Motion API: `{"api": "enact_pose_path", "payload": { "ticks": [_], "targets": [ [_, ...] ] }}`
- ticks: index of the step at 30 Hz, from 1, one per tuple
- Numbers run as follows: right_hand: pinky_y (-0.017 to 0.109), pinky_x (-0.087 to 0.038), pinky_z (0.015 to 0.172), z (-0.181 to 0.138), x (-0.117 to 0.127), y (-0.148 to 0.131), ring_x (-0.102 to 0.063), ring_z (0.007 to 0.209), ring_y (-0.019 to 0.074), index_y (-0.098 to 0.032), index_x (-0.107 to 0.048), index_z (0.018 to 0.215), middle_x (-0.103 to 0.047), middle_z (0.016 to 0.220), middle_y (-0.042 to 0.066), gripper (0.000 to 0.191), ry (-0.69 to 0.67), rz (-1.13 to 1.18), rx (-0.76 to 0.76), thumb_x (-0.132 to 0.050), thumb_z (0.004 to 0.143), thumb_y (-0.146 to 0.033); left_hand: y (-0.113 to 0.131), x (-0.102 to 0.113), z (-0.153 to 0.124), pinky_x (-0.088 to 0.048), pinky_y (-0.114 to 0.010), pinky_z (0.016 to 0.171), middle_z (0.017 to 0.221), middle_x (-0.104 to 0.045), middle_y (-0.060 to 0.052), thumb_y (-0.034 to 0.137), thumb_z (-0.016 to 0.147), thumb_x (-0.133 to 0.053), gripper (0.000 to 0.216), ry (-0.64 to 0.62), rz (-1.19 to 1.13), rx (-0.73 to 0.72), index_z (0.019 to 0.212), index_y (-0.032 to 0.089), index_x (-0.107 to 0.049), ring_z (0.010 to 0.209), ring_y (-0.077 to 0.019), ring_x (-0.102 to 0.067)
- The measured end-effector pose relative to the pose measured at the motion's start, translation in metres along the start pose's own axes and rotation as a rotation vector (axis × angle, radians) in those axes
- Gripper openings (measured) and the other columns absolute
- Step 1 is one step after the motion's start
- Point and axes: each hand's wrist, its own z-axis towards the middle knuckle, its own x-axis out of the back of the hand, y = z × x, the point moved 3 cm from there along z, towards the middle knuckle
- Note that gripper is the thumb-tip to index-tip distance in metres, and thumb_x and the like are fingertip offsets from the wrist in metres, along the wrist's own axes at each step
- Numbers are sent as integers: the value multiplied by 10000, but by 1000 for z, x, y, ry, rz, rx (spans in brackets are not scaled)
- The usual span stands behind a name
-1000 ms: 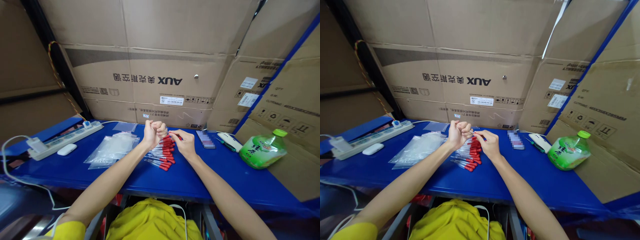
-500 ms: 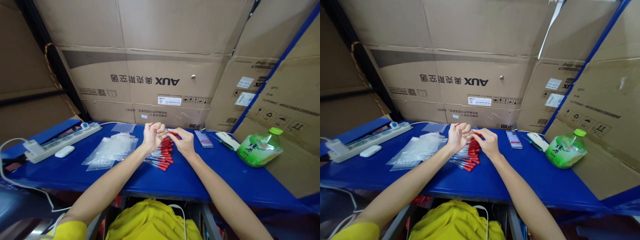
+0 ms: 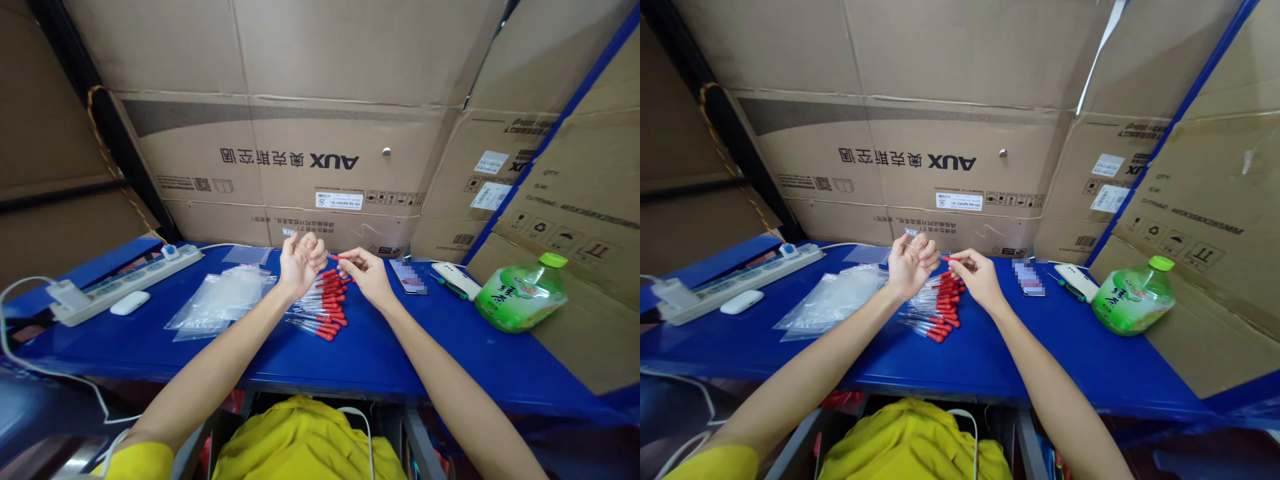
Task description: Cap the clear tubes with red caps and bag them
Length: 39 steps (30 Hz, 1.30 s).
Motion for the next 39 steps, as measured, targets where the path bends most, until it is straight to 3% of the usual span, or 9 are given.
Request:
{"api": "enact_pose_path", "payload": {
  "ticks": [6,19,39],
  "targets": [
    [334,-620,726,1,2,5,-752,720,200,-195,-722,940,-788,824,46,396,40,9,-10,-865,730,-499,-4,2,1,-229,-205,416,642,-392,29,582,1059,-277,526,46,-14,19,715,196,-372,433,-81,-303],
    [365,-646,695,-7,-5,3,-765,680,235,-207,-741,830,-779,734,42,323,74,8,12,-855,756,-500,-6,5,-2,-113,-227,389,584,-208,78,369,1016,-372,407,96,-188,23,680,219,-197,371,-57,-168],
    [375,-659,672,-9,-8,-3,-774,663,250,-205,-760,808,-787,732,47,326,64,21,6,-868,741,-506,-8,6,-2,-74,-237,383,596,-156,81,340,1001,-379,388,111,-214,38,691,225,-176,369,-60,-107]
  ]
}}
